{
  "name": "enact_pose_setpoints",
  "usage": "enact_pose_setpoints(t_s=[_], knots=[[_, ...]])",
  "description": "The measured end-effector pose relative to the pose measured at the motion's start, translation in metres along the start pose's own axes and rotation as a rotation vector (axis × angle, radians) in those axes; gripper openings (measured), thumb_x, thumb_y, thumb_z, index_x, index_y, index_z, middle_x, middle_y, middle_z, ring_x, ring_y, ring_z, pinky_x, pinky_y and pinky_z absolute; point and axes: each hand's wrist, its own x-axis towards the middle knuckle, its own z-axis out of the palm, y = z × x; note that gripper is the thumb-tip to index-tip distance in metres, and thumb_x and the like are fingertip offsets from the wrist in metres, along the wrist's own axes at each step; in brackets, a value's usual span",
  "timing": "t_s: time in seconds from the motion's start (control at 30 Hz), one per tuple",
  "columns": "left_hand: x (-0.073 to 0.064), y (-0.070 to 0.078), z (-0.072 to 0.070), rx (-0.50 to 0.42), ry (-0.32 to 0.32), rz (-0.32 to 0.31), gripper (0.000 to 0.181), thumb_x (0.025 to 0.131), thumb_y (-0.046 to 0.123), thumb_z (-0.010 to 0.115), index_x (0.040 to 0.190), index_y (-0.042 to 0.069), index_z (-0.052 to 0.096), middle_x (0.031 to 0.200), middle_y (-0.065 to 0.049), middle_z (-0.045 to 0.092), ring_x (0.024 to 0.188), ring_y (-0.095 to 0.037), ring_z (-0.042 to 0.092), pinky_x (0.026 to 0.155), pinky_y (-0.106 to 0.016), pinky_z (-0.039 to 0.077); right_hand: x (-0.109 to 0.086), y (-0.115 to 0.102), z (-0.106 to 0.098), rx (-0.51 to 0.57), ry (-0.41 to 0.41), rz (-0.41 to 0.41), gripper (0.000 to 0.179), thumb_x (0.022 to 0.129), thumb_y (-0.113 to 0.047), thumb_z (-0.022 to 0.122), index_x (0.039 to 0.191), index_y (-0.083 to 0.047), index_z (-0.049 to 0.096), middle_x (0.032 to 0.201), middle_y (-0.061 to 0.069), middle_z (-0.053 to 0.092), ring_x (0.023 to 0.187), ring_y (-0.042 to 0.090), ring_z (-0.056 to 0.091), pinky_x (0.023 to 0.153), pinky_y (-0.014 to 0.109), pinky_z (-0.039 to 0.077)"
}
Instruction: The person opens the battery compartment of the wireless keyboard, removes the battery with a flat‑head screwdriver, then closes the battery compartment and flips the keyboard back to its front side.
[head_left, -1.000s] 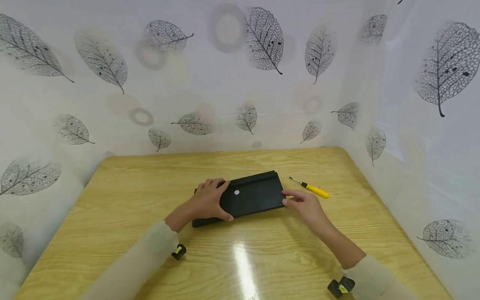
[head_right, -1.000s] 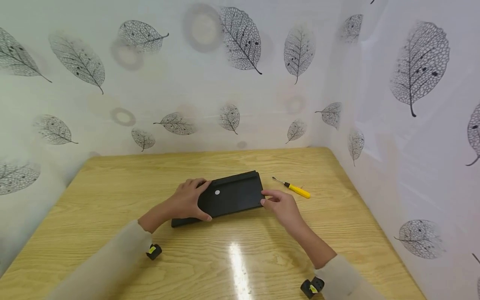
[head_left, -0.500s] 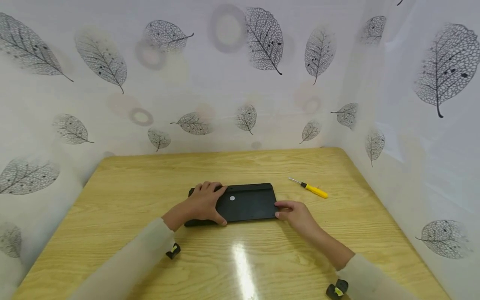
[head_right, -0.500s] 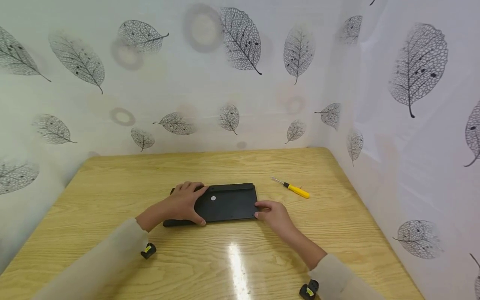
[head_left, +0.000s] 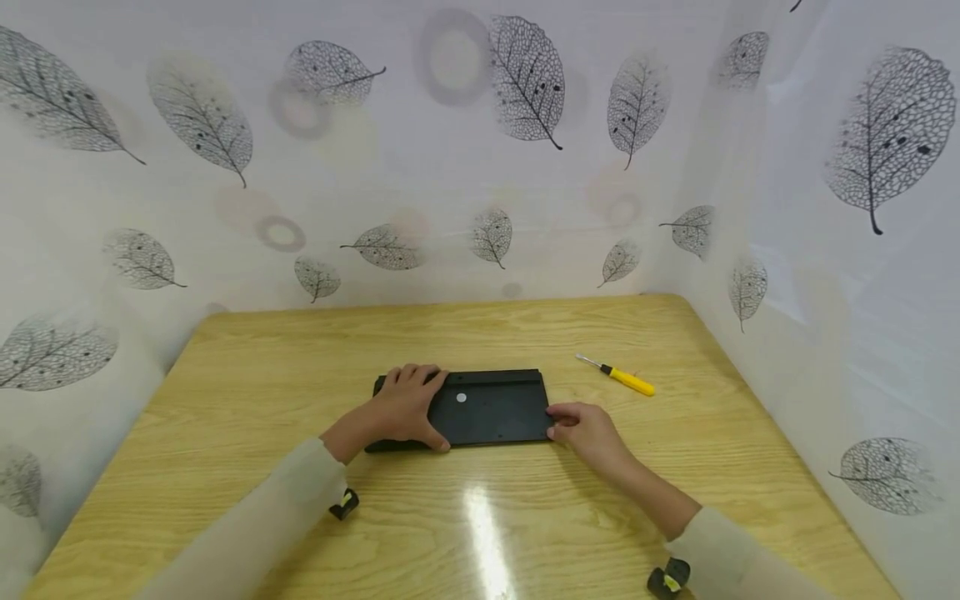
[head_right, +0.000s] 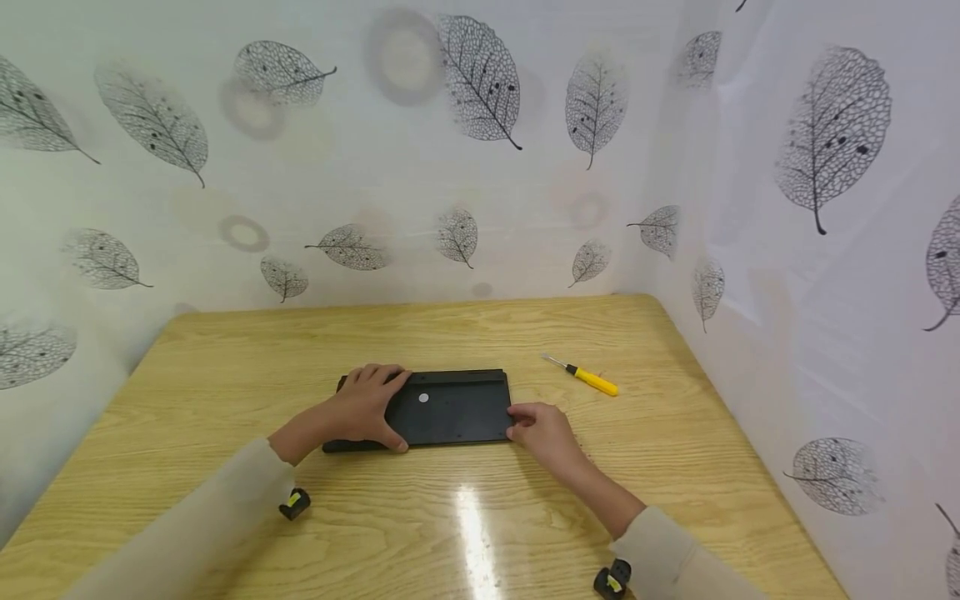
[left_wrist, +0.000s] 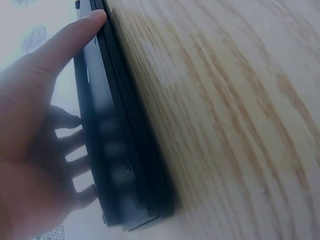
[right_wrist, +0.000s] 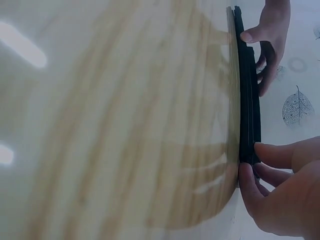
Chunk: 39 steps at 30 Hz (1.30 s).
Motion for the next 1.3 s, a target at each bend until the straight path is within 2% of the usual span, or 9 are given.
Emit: enact_pose_setpoints(t_s=[0.27, 0.4, 0.57, 0.63, 0.77, 0.9, 1.07, 1.2, 1.3], knots=[[-0.002, -0.002, 0.000, -0.039, -0.003, -0.007, 0.121, 0.070, 0.073, 0.078, 0.161, 0.011, 0.027, 0.163, -0.014, 0.027, 0.145, -0.040, 0.028, 0.117, -0.063, 0.018, 0.002, 0.001, 0.001, -0.009, -0.006, 0.007, 0.036, 0.091, -0.003, 0.070, 0.127, -0.003, 0.069, 0.113, 0.009, 0.071, 0.092, 0.016, 0.066, 0.076, 0.030, 0.055], [-0.002, -0.004, -0.001, -0.146, 0.017, -0.031, 0.113, 0.077, 0.070, 0.075, 0.160, 0.009, 0.028, 0.163, -0.015, 0.028, 0.147, -0.042, 0.026, 0.118, -0.063, 0.016, 0.009, -0.001, -0.003, 0.015, -0.012, 0.023, 0.035, 0.093, -0.007, 0.070, 0.128, -0.003, 0.067, 0.111, 0.008, 0.070, 0.093, 0.017, 0.064, 0.078, 0.030, 0.053], [0.003, -0.006, -0.002, -0.295, 0.070, -0.068, 0.090, 0.090, 0.064, 0.064, 0.158, 0.011, 0.035, 0.161, -0.013, 0.034, 0.147, -0.040, 0.027, 0.119, -0.063, 0.018, 0.025, 0.001, -0.010, 0.115, -0.041, 0.011, 0.040, 0.097, -0.012, 0.066, 0.136, -0.001, 0.061, 0.122, 0.014, 0.065, 0.101, 0.020, 0.065, 0.086, 0.033, 0.055], [0.007, -0.007, -0.002, -0.342, 0.107, -0.066, 0.078, 0.095, 0.058, 0.061, 0.155, 0.012, 0.041, 0.158, -0.012, 0.040, 0.146, -0.040, 0.032, 0.117, -0.063, 0.022, 0.034, 0.004, -0.012, 0.152, -0.052, -0.007, 0.043, 0.098, -0.014, 0.066, 0.138, 0.000, 0.059, 0.127, 0.018, 0.063, 0.105, 0.021, 0.065, 0.088, 0.034, 0.055], [0.021, -0.004, -0.001, -0.494, 0.185, -0.045, 0.056, 0.101, 0.042, 0.060, 0.147, 0.012, 0.053, 0.149, -0.011, 0.052, 0.140, -0.036, 0.044, 0.113, -0.060, 0.034, 0.049, 0.007, -0.013, 0.170, -0.055, -0.032, 0.045, 0.099, -0.017, 0.066, 0.140, -0.001, 0.057, 0.133, 0.019, 0.060, 0.107, 0.020, 0.064, 0.089, 0.033, 0.056], [0.038, 0.004, 0.001, -0.632, 0.216, -0.019, 0.045, 0.102, 0.032, 0.061, 0.141, 0.010, 0.059, 0.142, -0.009, 0.059, 0.128, -0.031, 0.056, 0.101, -0.050, 0.049, 0.059, 0.007, -0.012, 0.153, -0.050, -0.033, 0.045, 0.099, -0.019, 0.066, 0.141, -0.006, 0.058, 0.136, 0.016, 0.060, 0.105, 0.020, 0.064, 0.087, 0.031, 0.055], [0.057, 0.017, 0.002, -0.687, 0.206, 0.013, 0.038, 0.102, 0.029, 0.062, 0.136, 0.011, 0.064, 0.133, -0.007, 0.064, 0.116, -0.027, 0.060, 0.090, -0.045, 0.054, 0.068, 0.003, -0.010, 0.154, -0.048, -0.041, 0.045, 0.099, -0.017, 0.066, 0.142, -0.006, 0.057, 0.136, 0.017, 0.059, 0.103, 0.021, 0.064, 0.083, 0.031, 0.054], [0.071, 0.027, 0.004, -0.699, 0.181, 0.023, 0.037, 0.102, 0.030, 0.062, 0.135, 0.013, 0.065, 0.129, -0.005, 0.066, 0.112, -0.024, 0.061, 0.085, -0.040, 0.055, 0.077, 0.002, -0.009, 0.134, -0.040, -0.062, 0.043, 0.099, -0.016, 0.066, 0.139, -0.003, 0.059, 0.128, 0.019, 0.063, 0.092, 0.020, 0.064, 0.074, 0.030, 0.053], [0.079, 0.033, 0.005, -0.707, 0.172, 0.028, 0.035, 0.100, 0.029, 0.064, 0.133, 0.014, 0.066, 0.125, -0.004, 0.068, 0.104, -0.022, 0.062, 0.076, -0.036, 0.055, 0.082, 0.001, -0.008, 0.129, -0.051, -0.082, 0.041, 0.098, -0.014, 0.068, 0.135, 0.000, 0.061, 0.121, 0.021, 0.065, 0.084, 0.018, 0.063, 0.069, 0.030, 0.051]])
